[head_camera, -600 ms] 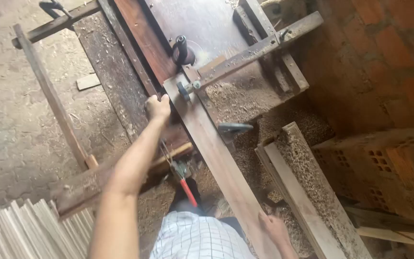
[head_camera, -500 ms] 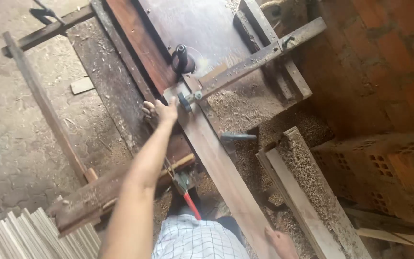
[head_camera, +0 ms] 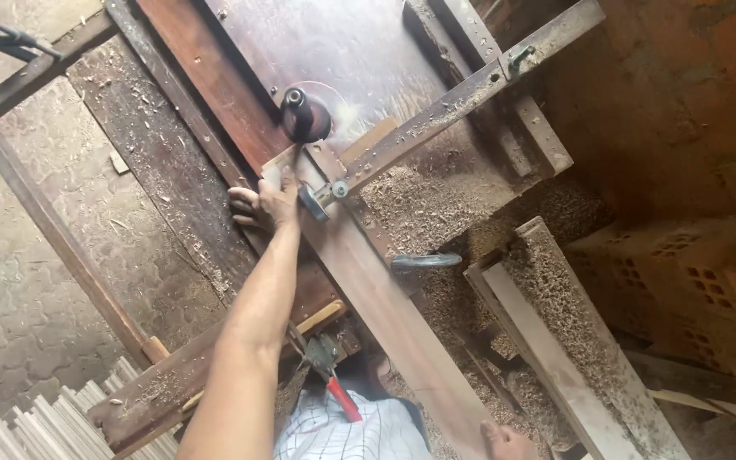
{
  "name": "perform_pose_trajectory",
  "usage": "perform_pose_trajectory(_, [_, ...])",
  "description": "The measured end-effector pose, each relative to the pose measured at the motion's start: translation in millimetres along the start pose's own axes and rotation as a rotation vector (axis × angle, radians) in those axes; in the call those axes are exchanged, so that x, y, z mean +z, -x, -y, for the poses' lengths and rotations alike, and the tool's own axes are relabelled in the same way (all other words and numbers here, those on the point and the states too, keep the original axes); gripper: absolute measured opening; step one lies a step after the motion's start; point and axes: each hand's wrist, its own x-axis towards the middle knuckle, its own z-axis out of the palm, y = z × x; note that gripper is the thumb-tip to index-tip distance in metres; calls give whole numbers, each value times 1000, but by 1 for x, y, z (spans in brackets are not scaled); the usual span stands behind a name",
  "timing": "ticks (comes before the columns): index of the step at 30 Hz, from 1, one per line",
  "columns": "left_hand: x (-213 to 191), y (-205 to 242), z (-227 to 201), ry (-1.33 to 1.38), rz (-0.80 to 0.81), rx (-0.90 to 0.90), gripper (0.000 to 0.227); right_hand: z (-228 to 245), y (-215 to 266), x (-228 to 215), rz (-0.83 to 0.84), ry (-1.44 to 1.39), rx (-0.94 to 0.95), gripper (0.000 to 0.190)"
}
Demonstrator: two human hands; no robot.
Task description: The recorder uses a router machine to shape the edges of wooden planks in a workshop.
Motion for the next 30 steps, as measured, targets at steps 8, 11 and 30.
perform_pose_trajectory(8, [9, -23, -2, 106, -28, 15, 87, 51, 26, -10, -94, 169, -68, 74])
perform_pose_trajectory(11, [-15, -22, -17, 29, -51, 15, 81, 77, 39, -13, -131, 80, -105, 73])
perform_pose_trajectory(30, [-16, -90, -42, 122, -16, -1, 66, 110, 15, 7, -256, 67, -327, 70])
